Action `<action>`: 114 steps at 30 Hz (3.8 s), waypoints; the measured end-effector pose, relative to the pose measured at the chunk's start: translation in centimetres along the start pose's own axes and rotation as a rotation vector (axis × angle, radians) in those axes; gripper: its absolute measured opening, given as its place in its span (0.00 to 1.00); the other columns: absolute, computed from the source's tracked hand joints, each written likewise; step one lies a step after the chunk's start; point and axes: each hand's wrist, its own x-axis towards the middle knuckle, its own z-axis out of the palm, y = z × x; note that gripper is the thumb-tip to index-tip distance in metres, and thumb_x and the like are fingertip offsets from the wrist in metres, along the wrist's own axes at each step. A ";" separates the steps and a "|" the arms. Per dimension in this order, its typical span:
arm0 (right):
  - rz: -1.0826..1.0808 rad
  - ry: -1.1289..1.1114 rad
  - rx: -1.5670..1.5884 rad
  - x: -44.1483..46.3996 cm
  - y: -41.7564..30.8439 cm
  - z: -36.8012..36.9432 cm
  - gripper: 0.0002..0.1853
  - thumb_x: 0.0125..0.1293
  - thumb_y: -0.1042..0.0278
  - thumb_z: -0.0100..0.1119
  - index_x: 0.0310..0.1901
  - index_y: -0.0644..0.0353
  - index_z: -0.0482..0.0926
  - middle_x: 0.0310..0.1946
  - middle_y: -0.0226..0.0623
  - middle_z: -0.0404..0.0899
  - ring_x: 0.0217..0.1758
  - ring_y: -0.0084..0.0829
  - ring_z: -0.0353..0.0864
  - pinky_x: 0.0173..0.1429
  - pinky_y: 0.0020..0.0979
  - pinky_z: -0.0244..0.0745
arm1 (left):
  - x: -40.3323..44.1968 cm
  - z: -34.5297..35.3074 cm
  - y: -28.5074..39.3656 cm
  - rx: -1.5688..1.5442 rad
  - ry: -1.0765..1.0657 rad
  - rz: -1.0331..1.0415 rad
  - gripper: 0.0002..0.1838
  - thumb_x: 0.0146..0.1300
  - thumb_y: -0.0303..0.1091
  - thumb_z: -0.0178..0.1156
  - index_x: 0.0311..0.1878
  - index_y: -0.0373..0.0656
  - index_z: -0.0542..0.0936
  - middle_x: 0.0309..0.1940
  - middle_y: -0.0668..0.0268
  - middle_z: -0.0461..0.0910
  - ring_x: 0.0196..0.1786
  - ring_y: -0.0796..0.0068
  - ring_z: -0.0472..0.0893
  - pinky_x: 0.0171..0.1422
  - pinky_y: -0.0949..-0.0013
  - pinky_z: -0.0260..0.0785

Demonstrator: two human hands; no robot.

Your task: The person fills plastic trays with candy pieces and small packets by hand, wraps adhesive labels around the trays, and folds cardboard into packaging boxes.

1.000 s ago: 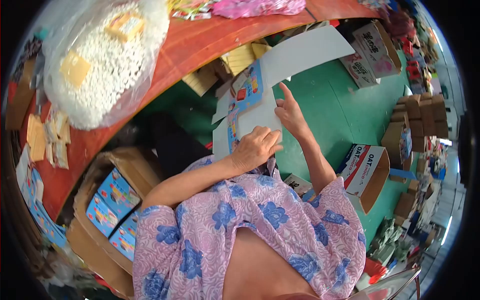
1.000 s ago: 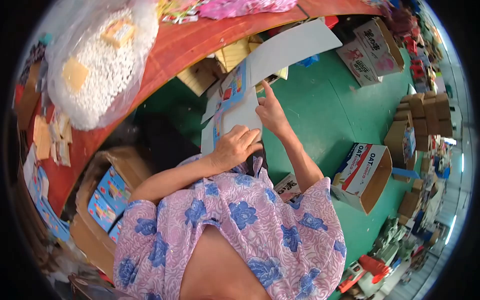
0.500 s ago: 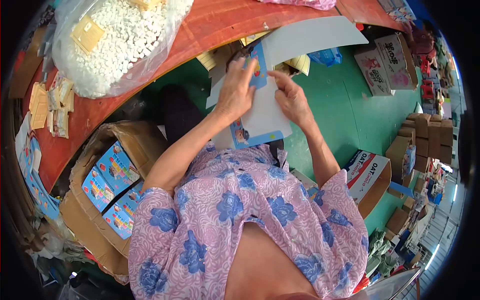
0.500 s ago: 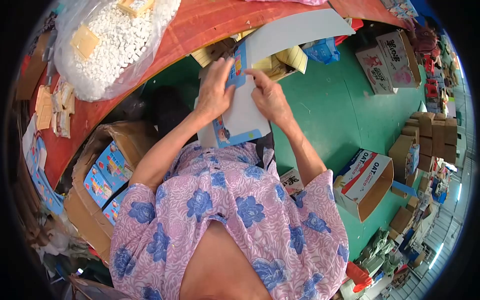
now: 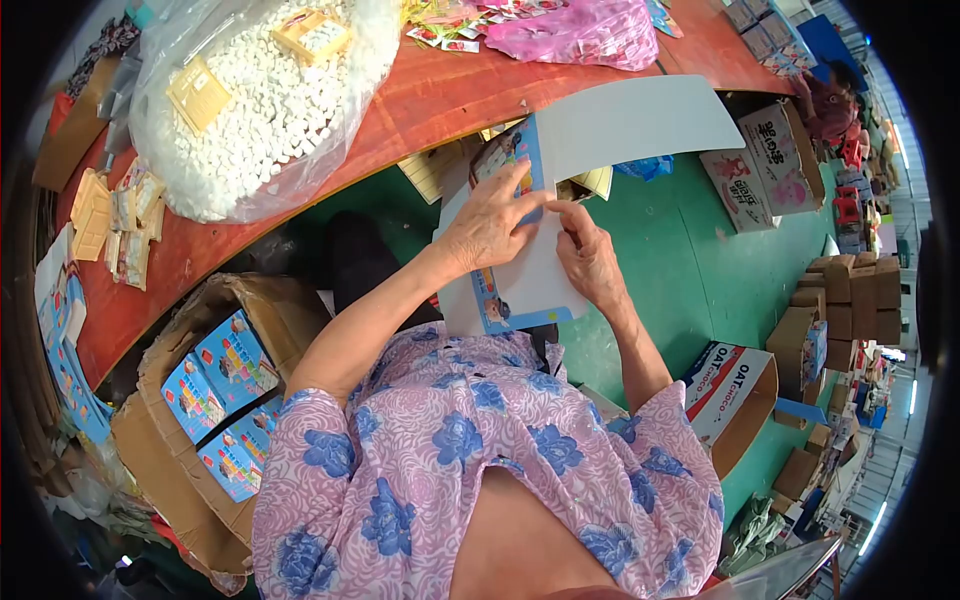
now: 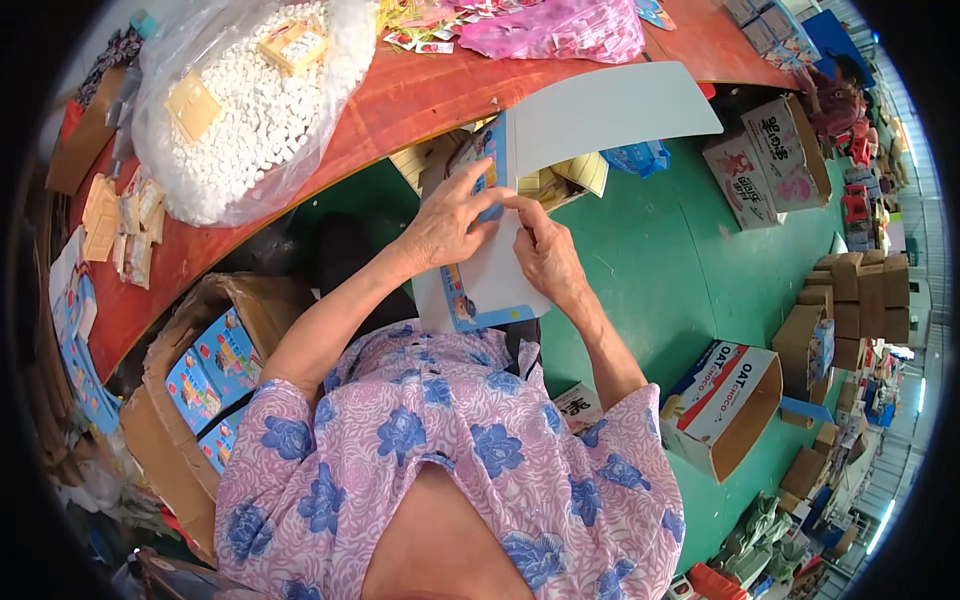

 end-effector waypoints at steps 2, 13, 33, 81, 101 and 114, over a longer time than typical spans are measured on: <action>0.031 -0.028 0.000 -0.6 0.0 -0.3 0.20 0.51 0.84 0.42 0.47 0.56 0.68 0.20 0.40 0.67 0.22 0.35 0.70 0.31 0.30 0.67 | -0.3 -0.3 0.4 0.012 -0.006 0.040 0.23 0.47 0.26 0.58 0.50 0.48 0.70 0.53 0.54 0.63 0.55 0.55 0.66 0.56 0.60 0.63; -0.033 0.098 0.109 -1.8 -0.1 -1.3 0.18 0.52 0.85 0.43 0.46 0.59 0.68 0.18 0.34 0.64 0.21 0.26 0.64 0.28 0.26 0.64 | 0.1 0.4 1.8 0.262 0.150 0.151 0.21 0.47 0.26 0.58 0.48 0.43 0.69 0.39 0.58 0.72 0.42 0.59 0.76 0.42 0.65 0.71; 0.250 -0.147 0.127 -1.0 1.6 -1.6 0.13 0.53 0.76 0.43 0.39 0.64 0.74 0.16 0.29 0.65 0.19 0.16 0.64 0.24 0.22 0.62 | -2.0 0.9 0.7 0.266 -0.006 -0.033 0.04 0.52 0.25 0.50 0.31 0.41 0.73 0.23 0.61 0.73 0.30 0.60 0.75 0.30 0.62 0.69; 0.412 -0.050 1.328 2.9 8.7 -6.6 0.17 0.61 0.51 0.48 0.37 0.59 0.71 0.30 0.38 0.75 0.31 0.30 0.75 0.36 0.34 0.73 | -4.3 -7.2 1.1 -0.468 0.238 -0.312 0.19 0.55 0.30 0.55 0.51 0.37 0.70 0.45 0.58 0.74 0.48 0.69 0.74 0.51 0.71 0.65; 0.192 -0.145 0.603 9.4 1.6 -6.3 0.16 0.64 0.55 0.46 0.31 0.62 0.71 0.23 0.30 0.73 0.29 0.23 0.76 0.33 0.24 0.72 | 1.6 -5.1 4.4 -1.584 0.282 -0.619 0.07 0.58 0.35 0.55 0.36 0.43 0.72 0.32 0.71 0.75 0.37 0.80 0.73 0.46 0.74 0.63; 0.095 0.396 0.378 -11.7 2.4 -8.1 0.27 0.57 0.63 0.57 0.55 0.64 0.61 0.47 0.44 0.68 0.51 0.32 0.70 0.47 0.30 0.71 | 7.0 -2.6 4.1 -1.803 0.374 -0.478 0.06 0.60 0.36 0.52 0.38 0.45 0.71 0.39 0.72 0.72 0.47 0.77 0.70 0.57 0.66 0.58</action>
